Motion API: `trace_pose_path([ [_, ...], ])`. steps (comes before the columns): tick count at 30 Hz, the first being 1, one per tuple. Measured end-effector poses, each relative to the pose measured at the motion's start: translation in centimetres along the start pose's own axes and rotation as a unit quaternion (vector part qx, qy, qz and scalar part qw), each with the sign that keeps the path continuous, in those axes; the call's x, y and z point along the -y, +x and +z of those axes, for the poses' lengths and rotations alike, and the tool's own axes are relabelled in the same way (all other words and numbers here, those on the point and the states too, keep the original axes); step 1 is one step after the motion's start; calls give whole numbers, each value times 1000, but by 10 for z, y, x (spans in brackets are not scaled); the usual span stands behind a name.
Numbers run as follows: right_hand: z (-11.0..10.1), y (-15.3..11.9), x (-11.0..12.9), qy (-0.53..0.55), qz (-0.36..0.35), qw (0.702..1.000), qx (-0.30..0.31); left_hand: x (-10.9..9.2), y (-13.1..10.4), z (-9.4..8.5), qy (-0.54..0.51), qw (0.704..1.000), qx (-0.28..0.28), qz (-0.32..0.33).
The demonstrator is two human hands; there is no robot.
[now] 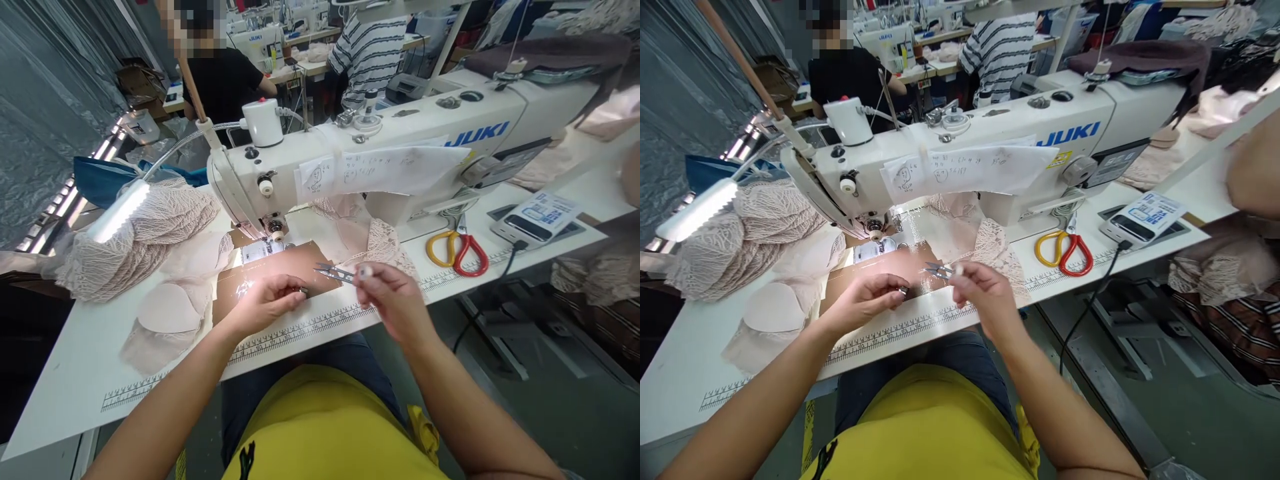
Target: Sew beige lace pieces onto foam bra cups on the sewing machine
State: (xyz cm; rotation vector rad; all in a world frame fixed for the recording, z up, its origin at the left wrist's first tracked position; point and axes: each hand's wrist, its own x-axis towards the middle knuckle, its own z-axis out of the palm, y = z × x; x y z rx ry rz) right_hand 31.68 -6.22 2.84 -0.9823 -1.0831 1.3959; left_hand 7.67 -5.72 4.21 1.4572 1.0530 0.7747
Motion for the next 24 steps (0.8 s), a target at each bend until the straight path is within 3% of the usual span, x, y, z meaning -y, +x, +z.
trace_pose_path([
  [3, 23, -3, -9, -104, -80, 990, 48, 1, -9, 9, -255, 962, -33, -88],
  [5, 35, -4, -12, -164, -136, 974, 72, 1, -14, 17, -341, 931, -51, -124],
  [9, 51, -4, -13, -210, -170, 958, 95, 4, -18, 27, -415, 898, -63, -136],
  [16, 52, -2, -16, -248, -185, 943, 122, 9, -18, 28, -439, 885, -92, -126],
  [19, 50, -2, -23, -321, -275, 900, 106, 6, -17, 30, -466, 869, -102, -133],
  [24, 54, -8, -33, -476, -389, 785, 74, 3, -14, 35, -503, 841, -132, -147],
])
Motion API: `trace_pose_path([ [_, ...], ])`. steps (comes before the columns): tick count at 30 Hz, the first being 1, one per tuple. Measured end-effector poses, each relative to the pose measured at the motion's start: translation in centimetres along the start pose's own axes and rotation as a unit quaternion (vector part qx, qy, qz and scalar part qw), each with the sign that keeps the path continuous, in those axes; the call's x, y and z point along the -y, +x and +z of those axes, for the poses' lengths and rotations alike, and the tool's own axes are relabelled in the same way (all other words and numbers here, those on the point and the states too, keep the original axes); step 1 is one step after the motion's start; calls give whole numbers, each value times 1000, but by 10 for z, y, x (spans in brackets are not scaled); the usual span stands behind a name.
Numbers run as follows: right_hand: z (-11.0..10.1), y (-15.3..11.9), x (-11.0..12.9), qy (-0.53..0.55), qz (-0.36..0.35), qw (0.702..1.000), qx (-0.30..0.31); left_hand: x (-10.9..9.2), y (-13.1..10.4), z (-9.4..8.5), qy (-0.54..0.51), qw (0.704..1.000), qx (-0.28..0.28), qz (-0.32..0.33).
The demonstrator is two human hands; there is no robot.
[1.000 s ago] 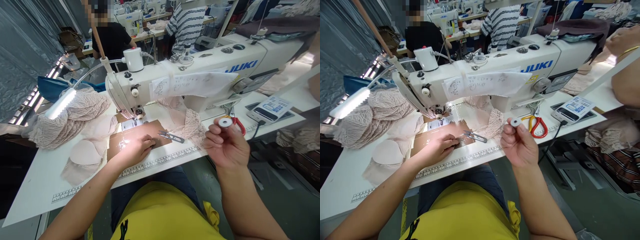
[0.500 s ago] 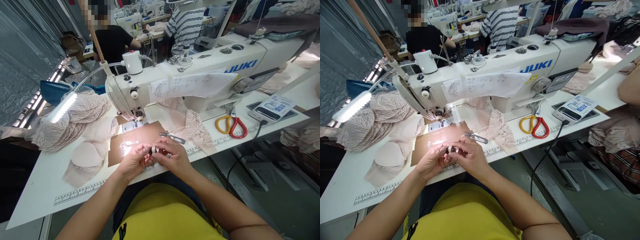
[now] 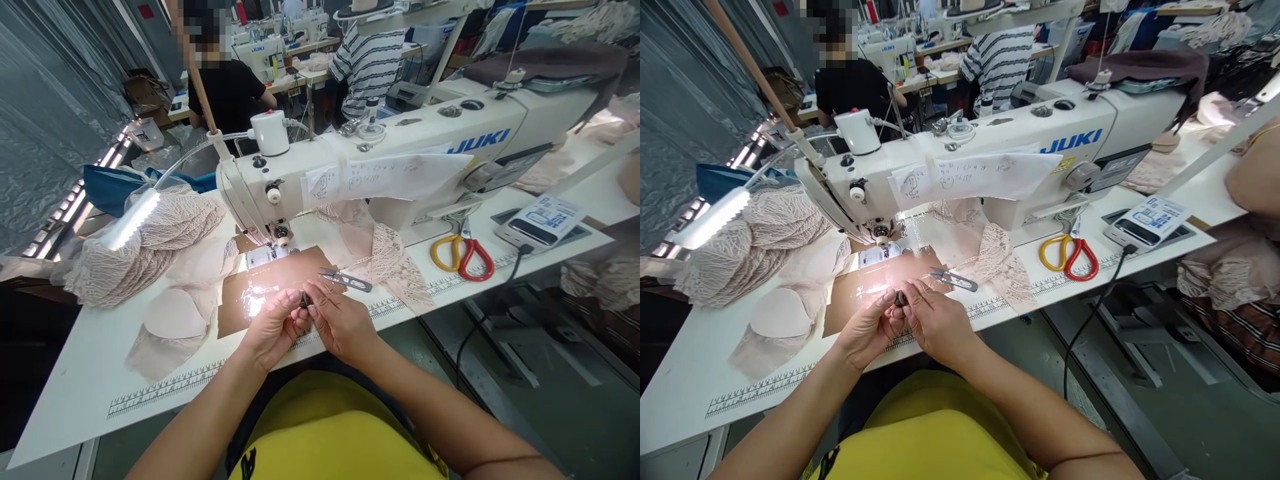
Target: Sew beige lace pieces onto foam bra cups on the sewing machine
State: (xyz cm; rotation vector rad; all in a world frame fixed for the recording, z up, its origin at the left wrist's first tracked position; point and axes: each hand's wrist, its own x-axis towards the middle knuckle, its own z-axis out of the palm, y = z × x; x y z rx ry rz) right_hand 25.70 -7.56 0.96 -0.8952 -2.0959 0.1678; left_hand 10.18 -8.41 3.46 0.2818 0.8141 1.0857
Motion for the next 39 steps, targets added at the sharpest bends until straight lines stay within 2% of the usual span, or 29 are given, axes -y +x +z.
trace_pose_path([
  [4, -2, -1, 2, -20, -8, 1000, 21, 0, 2, 2, -27, 999, -20, -2],
  [8, -18, 2, -4, 111, 24, 993, -12, -4, 2, 4, -46, 998, -34, -8],
  [10, -26, 5, -7, 178, 64, 981, -36, -6, 1, 4, -53, 998, -36, -18],
  [12, -29, 10, -8, 234, 123, 964, -28, -5, 1, 4, -54, 998, -20, -19],
  [14, -29, 16, -8, 290, 181, 939, 37, -3, 1, 3, -48, 999, 2, -12],
  [17, -22, 21, -5, 346, 215, 898, 167, -1, 1, 2, -38, 999, 25, 1],
  [20, -15, 22, -5, 339, 208, 895, 203, -3, 0, -1, -44, 999, 18, 13],
  [24, -19, 19, -4, 265, 203, 934, 127, -5, 1, -5, -62, 998, 9, 22],
  [26, -23, 18, -3, 259, 188, 943, 87, -5, 1, -6, -74, 997, 14, 23],
  [31, -26, 15, 3, 245, 90, 964, 43, -2, 2, -5, -80, 997, 4, 22],
  [35, -20, 11, 5, 193, -8, 981, -22, 0, 1, -8, -61, 998, 5, 20],
  [39, -16, 10, 4, 121, -78, 988, -52, 1, 0, -10, -44, 999, 15, 24],
])
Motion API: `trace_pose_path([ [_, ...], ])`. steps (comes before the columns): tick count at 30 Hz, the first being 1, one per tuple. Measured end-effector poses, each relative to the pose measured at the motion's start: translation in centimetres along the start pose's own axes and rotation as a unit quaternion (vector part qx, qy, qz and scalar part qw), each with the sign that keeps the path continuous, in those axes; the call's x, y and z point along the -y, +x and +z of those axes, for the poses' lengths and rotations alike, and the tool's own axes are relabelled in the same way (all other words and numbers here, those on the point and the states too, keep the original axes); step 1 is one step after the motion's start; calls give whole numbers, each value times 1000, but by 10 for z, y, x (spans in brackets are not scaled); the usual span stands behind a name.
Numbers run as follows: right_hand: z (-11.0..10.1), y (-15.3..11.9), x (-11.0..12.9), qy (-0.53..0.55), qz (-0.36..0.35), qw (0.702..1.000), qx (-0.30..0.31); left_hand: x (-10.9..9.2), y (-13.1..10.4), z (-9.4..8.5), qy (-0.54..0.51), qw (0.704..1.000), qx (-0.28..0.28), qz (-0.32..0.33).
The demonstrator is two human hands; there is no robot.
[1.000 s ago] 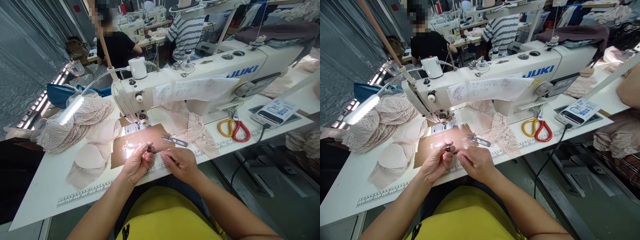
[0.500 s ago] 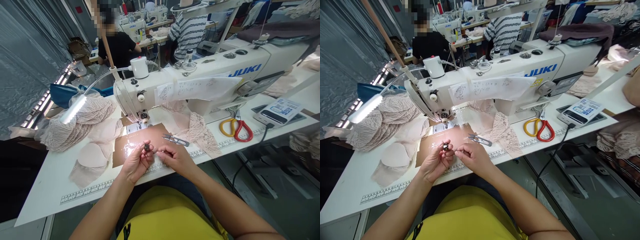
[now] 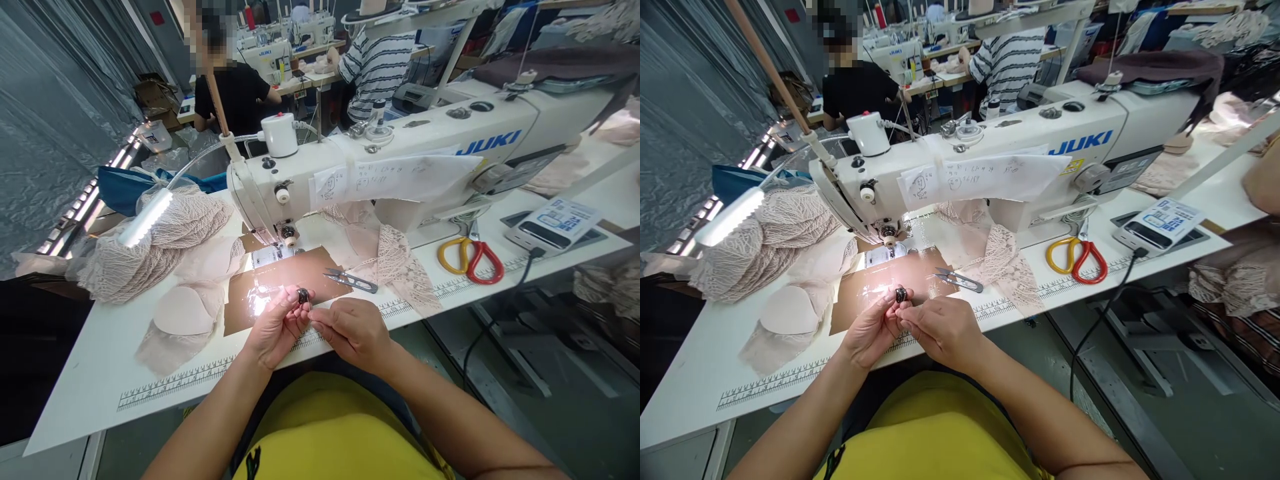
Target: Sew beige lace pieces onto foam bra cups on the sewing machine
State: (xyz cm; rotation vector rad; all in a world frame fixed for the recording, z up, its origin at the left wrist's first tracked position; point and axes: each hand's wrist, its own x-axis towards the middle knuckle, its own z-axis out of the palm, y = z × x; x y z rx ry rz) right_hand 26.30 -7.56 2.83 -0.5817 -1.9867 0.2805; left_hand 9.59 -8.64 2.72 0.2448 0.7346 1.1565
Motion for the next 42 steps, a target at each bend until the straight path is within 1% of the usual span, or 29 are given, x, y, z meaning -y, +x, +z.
trace_pose_path([
  [4, 0, -4, -2, -81, -49, 995, -5, 0, -2, 1, -2, 999, -27, 19],
  [6, 1, -8, -5, -107, -69, 992, 1, 0, -3, 1, -15, 999, -24, 17],
  [10, 4, -16, -10, -145, -88, 985, 36, -1, -4, 1, -25, 1000, -7, 12],
  [13, 7, -16, -10, -165, -92, 980, 64, 1, -3, 3, -8, 999, -21, 25],
  [18, 11, -8, -4, -163, -115, 973, 114, 8, -1, 8, 28, 996, -53, 73],
  [21, 9, 0, -2, -120, -119, 980, 109, 11, -1, 6, 56, 992, -67, 95],
  [24, -1, 10, -2, -53, -86, 992, 74, 12, -2, 0, 112, 985, -58, 120],
  [25, -5, 14, -3, -32, -66, 996, 60, 11, -3, -2, 136, 982, -47, 122],
  [27, -14, 23, -7, -7, -2, 999, 44, 11, -7, -5, 176, 978, -16, 113],
  [29, -19, 31, -13, -1, 81, 996, 44, 10, -12, -5, 199, 975, 26, 97],
  [31, -21, 36, -19, 2, 160, 985, 60, 10, -18, -4, 212, 971, 76, 85],
  [33, -18, 37, -25, 23, 212, 973, 86, 10, -23, -4, 219, 964, 126, 82],
  [34, -16, 37, -28, 36, 229, 967, 103, 10, -26, -4, 225, 960, 146, 81],
  [36, -11, 35, -31, 58, 250, 958, 131, 10, -30, -6, 238, 954, 169, 75],
  [39, -4, 35, -35, 57, 257, 951, 159, 10, -35, -10, 247, 952, 175, 37],
  [42, 3, 40, -37, 27, 249, 949, 193, 14, -40, -11, 237, 955, 178, -14],
])
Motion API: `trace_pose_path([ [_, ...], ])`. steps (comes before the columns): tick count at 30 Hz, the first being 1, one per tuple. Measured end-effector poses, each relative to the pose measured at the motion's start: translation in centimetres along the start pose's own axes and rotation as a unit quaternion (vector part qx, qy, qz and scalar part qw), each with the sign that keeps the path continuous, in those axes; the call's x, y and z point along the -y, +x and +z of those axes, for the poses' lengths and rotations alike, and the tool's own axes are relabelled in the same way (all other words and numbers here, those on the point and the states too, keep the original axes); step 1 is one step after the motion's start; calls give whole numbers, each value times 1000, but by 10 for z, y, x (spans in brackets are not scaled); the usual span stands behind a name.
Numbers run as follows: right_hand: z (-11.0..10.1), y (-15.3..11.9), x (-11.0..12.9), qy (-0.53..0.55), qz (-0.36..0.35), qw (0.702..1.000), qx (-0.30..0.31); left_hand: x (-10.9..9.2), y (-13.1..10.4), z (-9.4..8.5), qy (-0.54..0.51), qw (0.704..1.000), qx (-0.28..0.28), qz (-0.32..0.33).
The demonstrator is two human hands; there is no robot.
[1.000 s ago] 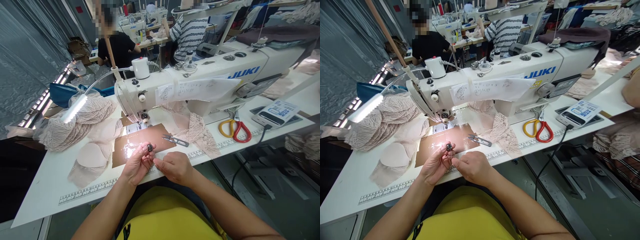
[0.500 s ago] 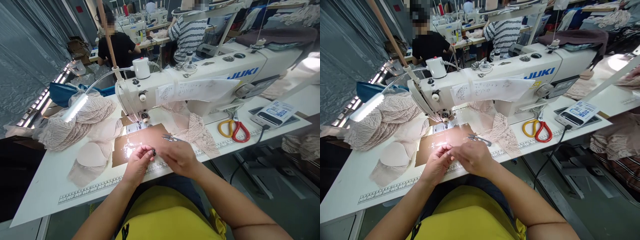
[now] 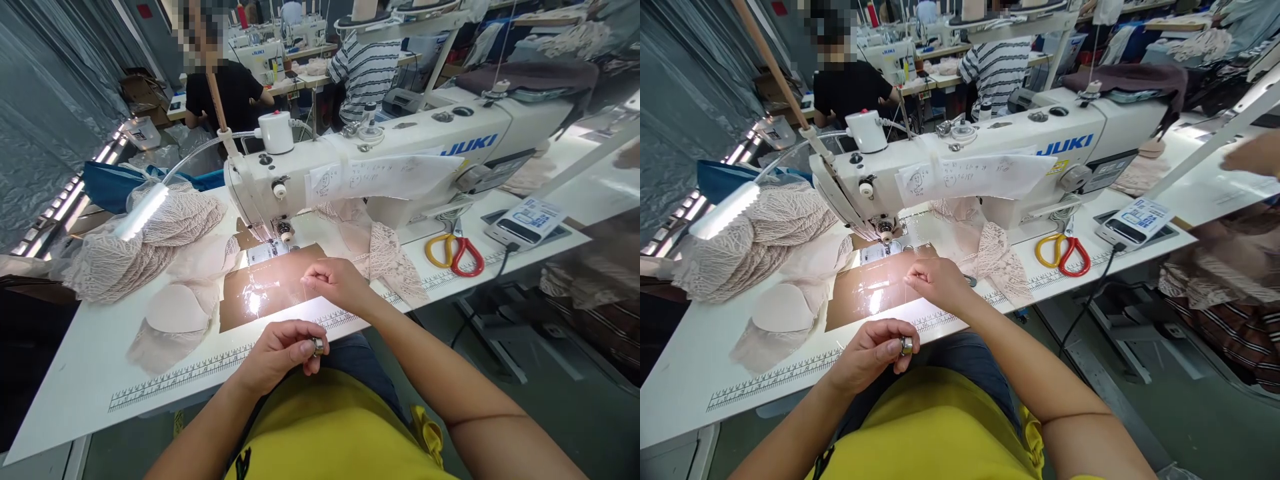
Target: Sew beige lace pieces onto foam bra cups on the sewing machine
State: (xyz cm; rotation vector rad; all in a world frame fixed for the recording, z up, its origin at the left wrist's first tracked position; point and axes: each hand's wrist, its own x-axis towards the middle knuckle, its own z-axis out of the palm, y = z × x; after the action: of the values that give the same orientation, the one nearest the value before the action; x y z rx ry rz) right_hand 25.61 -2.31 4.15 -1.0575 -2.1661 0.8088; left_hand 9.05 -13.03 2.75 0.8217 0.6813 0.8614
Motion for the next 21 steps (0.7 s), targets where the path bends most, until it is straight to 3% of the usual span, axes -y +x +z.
trace_pose_path([
  [5, -7, 12, -4, -121, -7, 993, 13, 5, -8, 3, -64, 996, 43, -46],
  [8, -23, 5, -8, -200, 3, 980, -1, 8, -15, -4, -96, 994, 13, -40],
  [11, -35, -10, -11, -292, 20, 953, 73, 12, -23, -13, -104, 994, -17, -32],
  [13, -34, -18, -13, -351, 29, 927, 128, 15, -26, -17, -106, 994, -26, -31],
  [16, -22, -22, -17, -410, 15, 901, 139, 19, -29, -18, -110, 993, -19, -34],
  [21, -15, -22, -19, -411, 36, 903, 121, 21, -34, -14, -111, 993, 13, -26],
])
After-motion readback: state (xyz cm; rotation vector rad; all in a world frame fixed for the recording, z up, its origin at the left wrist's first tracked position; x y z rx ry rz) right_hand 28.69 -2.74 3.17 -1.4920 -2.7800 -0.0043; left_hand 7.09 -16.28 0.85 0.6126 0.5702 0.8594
